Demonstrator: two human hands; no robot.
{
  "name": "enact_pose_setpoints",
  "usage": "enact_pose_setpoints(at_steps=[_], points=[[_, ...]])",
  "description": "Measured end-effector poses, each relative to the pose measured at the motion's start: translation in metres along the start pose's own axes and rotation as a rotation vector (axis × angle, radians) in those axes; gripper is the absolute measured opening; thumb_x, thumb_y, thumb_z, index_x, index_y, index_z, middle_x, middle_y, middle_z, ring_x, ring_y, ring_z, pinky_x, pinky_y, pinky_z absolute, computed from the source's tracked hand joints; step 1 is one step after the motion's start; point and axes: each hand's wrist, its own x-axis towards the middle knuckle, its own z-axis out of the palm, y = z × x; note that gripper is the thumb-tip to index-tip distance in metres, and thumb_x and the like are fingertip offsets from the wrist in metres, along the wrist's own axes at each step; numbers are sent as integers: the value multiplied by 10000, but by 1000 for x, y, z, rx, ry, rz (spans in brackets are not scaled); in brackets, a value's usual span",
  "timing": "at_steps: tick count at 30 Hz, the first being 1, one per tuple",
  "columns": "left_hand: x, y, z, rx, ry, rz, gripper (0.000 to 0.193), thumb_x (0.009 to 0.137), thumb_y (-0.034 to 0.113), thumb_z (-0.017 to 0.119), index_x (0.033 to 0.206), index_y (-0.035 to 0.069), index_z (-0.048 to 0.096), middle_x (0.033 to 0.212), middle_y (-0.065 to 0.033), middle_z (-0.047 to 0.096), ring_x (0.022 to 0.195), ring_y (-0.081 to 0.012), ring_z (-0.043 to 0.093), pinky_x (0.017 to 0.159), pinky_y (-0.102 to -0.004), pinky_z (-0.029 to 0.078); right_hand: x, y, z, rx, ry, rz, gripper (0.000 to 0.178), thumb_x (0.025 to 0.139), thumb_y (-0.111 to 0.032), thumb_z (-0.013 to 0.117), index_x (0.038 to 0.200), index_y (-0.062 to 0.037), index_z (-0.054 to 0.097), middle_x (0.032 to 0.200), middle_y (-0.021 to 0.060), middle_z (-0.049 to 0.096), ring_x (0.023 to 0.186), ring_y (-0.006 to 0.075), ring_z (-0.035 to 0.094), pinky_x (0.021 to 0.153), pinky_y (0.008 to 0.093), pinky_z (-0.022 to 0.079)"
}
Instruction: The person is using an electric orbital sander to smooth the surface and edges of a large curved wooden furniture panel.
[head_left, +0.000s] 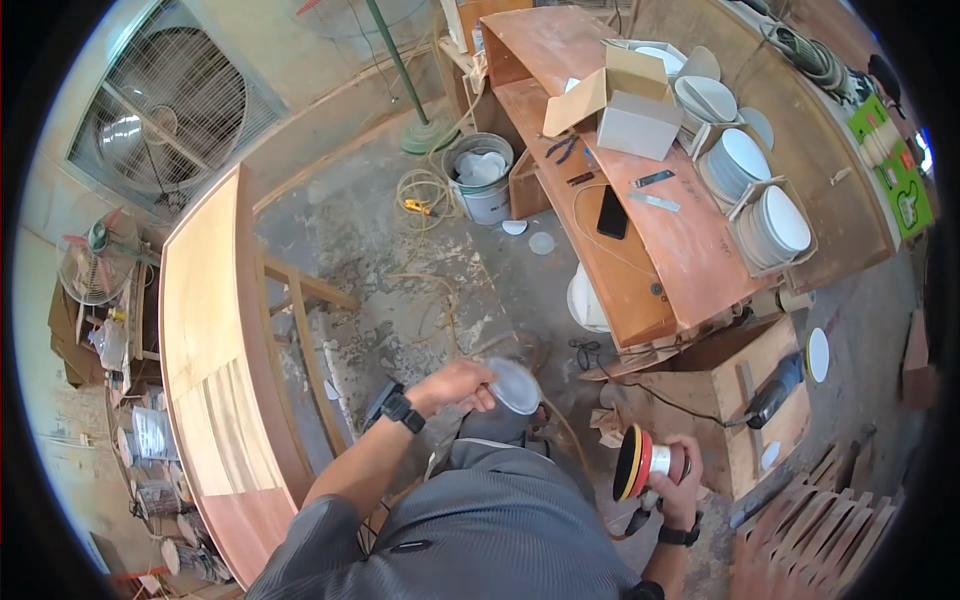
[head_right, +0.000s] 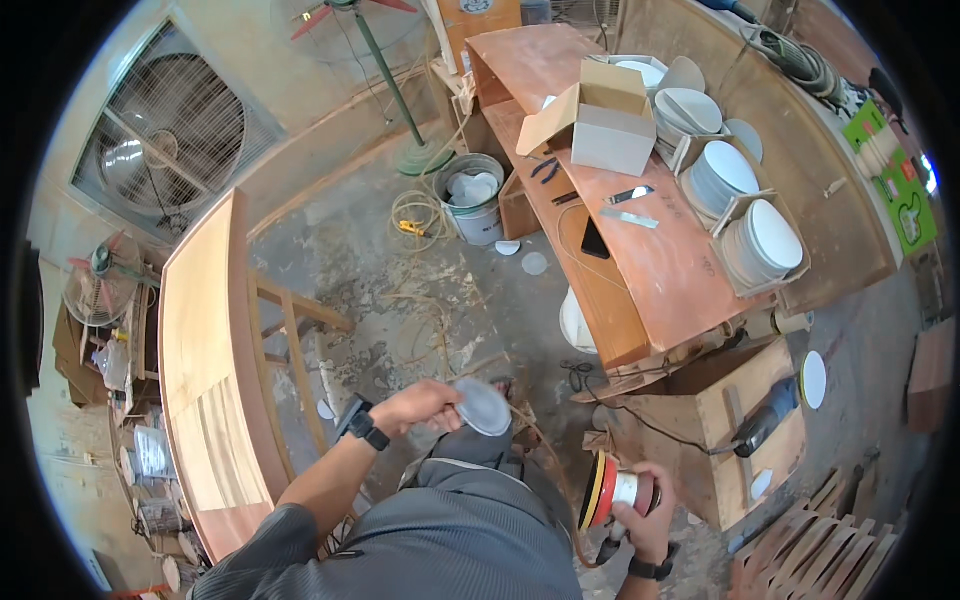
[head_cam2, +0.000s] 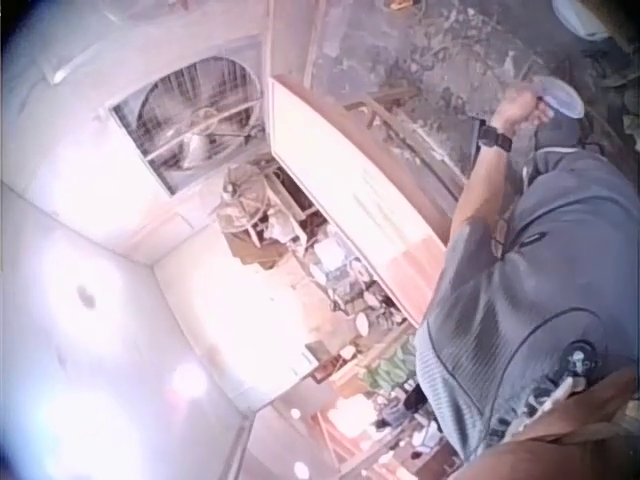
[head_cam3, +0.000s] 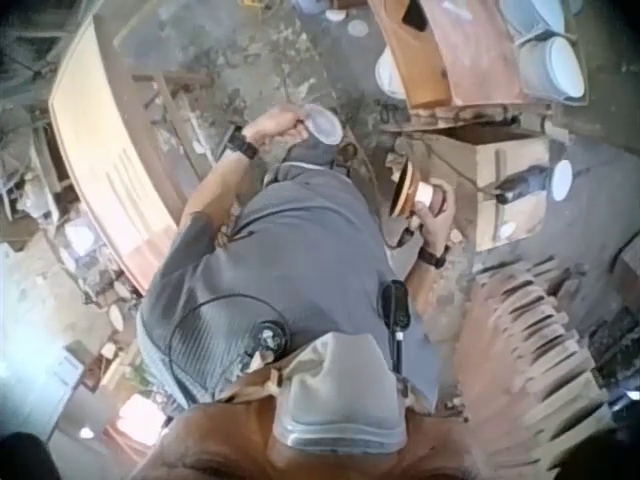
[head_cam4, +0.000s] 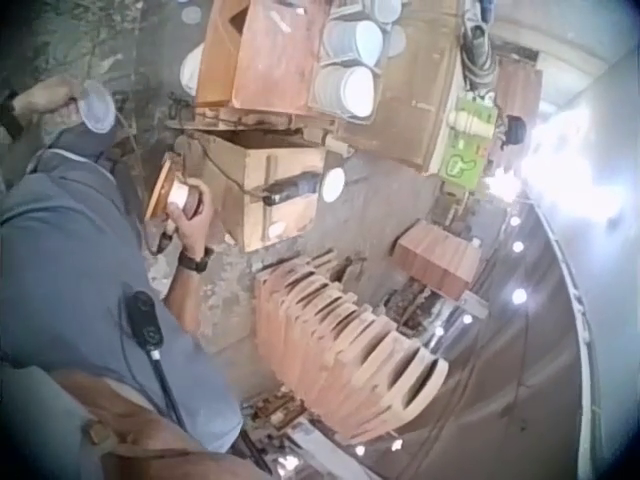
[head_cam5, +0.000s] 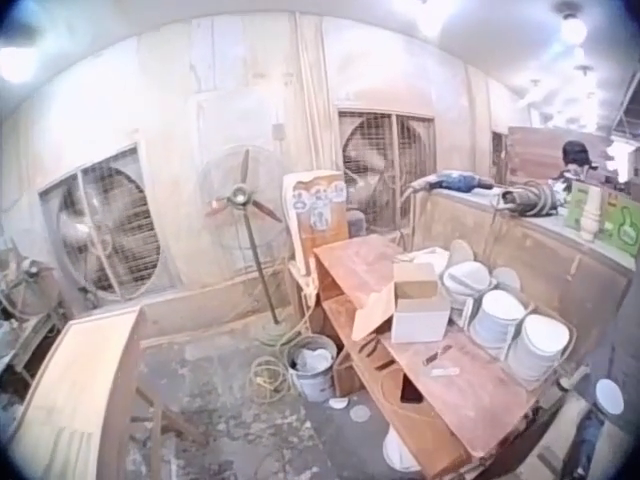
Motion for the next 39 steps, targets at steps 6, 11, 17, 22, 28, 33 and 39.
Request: enact_pose_setpoints(at_steps=[6, 11, 17, 22, 28, 33, 39], points=[[113, 56, -88, -519, 141, 224, 483, 1114, 464, 410, 1250, 44, 605, 900, -46, 687, 795, -157, 652, 678, -331, 522, -2, 1, -21, -51, 144, 53, 697, 689, -329, 912, 1229, -49, 571, 1137, 55, 566, 1023, 165, 588, 903, 319, 489], [178, 116, -118, -389, 222, 129, 600, 1055, 609, 483, 1331, 81, 553, 1076, -30, 655, 858, -140, 633, 696, -332, 527, 19, -23, -3, 74, 356, 56, 701, 719, -281, 885, 1276, -46, 530, 1142, 72, 577, 1021, 182, 608, 870, 316, 511], [176, 187, -53, 53, -21, 208, 334, 1021, 414, 665, 1114, 93, 677, 946, 13, 690, 825, -101, 642, 729, -252, 526, 29, -36, 14, 9, 523, 50, 701, 702, -284, 894, 1269, -57, 550, 1116, 66, 605, 993, 171, 633, 855, 309, 524], [79, 325, -33, 384, -59, 1049, 172, 938, 214, 769, 947, 48, 725, 903, -34, 748, 831, -129, 706, 797, -295, 544, 35, -51, 53, 47, 631, 75, 665, 686, -243, 908, 1246, -63, 596, 1079, 41, 627, 956, 153, 628, 847, 308, 525], [52, 521, 44, 634, 977, 2033, 262, 831, 264, 795, 1058, 140, 751, 875, -71, 737, 863, -316, 678, 786, -467, 483, 17, -33, 76, 15, 806, 70, 653, 671, -235, 901, 1231, -61, 615, 1087, 37, 616, 980, 162, 611, 872, 321, 507], [101, 562, 160, 1318, 329, 2162, 305, 829, 306, 832, 1084, 154, 762, 1008, -99, 762, 951, -342, 708, 859, -444, 543, -24, -17, 98, -130, 1044, 56, 627, 600, -186, 855, 1176, -55, 643, 1094, 55, 610, 1053, 203, 588, 969, 347, 459], [186, 557, 193, 1968, -148, 1234, 675, 555, 539, 959, 1008, 79, 763, 961, -176, 762, 946, -378, 729, 808, -475, 572, -55, -9, 136, -1, 1236, 113, 591, 626, -189, 893, 1153, -62, 658, 1012, 13, 599, 973, 168, 592, 906, 345, 489]])
